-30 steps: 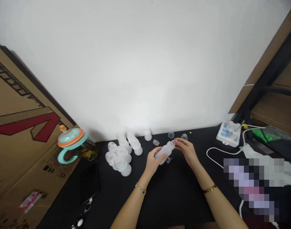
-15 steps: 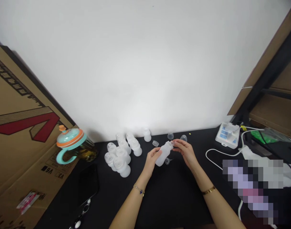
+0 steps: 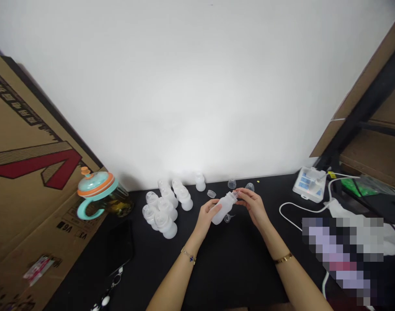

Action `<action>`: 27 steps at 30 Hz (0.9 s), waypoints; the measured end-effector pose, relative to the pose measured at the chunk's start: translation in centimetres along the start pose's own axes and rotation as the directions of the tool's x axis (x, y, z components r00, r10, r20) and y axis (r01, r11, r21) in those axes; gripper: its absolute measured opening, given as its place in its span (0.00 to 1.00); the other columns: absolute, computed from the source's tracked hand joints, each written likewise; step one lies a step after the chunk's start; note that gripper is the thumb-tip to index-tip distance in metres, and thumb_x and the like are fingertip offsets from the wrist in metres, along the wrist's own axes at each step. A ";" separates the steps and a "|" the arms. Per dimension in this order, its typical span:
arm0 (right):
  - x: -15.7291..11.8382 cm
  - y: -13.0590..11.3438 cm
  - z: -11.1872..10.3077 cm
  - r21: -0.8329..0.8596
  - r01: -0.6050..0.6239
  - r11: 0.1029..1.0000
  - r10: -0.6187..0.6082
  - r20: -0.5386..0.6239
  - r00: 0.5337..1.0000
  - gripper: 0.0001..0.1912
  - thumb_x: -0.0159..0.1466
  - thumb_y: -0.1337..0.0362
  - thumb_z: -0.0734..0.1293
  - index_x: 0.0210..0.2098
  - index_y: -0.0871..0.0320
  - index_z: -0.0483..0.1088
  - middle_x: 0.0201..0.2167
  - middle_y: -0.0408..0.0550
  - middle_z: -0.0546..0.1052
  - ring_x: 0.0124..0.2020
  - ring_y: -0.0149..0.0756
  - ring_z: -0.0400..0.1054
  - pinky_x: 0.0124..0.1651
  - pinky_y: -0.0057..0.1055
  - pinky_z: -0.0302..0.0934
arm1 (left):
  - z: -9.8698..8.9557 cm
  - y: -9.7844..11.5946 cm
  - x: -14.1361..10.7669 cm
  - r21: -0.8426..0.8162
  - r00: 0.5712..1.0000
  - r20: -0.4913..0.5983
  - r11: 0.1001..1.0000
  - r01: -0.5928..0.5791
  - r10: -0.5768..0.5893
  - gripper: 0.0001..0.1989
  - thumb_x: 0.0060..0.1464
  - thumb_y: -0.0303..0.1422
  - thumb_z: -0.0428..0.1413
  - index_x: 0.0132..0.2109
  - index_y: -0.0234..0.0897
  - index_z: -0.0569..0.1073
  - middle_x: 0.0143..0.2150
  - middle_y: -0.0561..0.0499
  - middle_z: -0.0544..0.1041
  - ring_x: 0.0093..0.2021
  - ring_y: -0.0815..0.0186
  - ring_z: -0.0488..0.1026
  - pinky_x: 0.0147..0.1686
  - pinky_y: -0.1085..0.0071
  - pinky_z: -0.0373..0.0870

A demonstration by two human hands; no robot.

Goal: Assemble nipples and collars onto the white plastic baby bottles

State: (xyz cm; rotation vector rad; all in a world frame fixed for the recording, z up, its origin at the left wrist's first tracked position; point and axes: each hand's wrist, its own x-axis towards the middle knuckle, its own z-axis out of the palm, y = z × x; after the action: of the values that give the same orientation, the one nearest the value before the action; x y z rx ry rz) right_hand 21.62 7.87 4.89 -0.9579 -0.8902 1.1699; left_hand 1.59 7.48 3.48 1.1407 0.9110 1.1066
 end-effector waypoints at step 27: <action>0.2 0.1 -0.4 0.019 0.001 1.000 -0.001 -0.009 1.000 0.16 0.53 0.53 0.79 0.37 0.56 0.83 0.40 0.51 0.82 0.40 0.43 0.76 0.35 0.31 0.74 | 0.0 0.0 0.0 0.031 1.000 0.002 0.999 -0.017 0.016 0.27 0.45 0.50 0.68 0.44 0.32 0.79 0.32 0.48 0.81 0.31 0.63 0.75 0.31 0.71 0.66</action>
State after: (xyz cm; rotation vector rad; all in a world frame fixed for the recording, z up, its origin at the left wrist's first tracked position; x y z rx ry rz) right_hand 21.97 8.00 4.70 -0.9467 -0.8711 1.1707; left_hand 1.60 7.51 3.44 1.1765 0.9221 1.1081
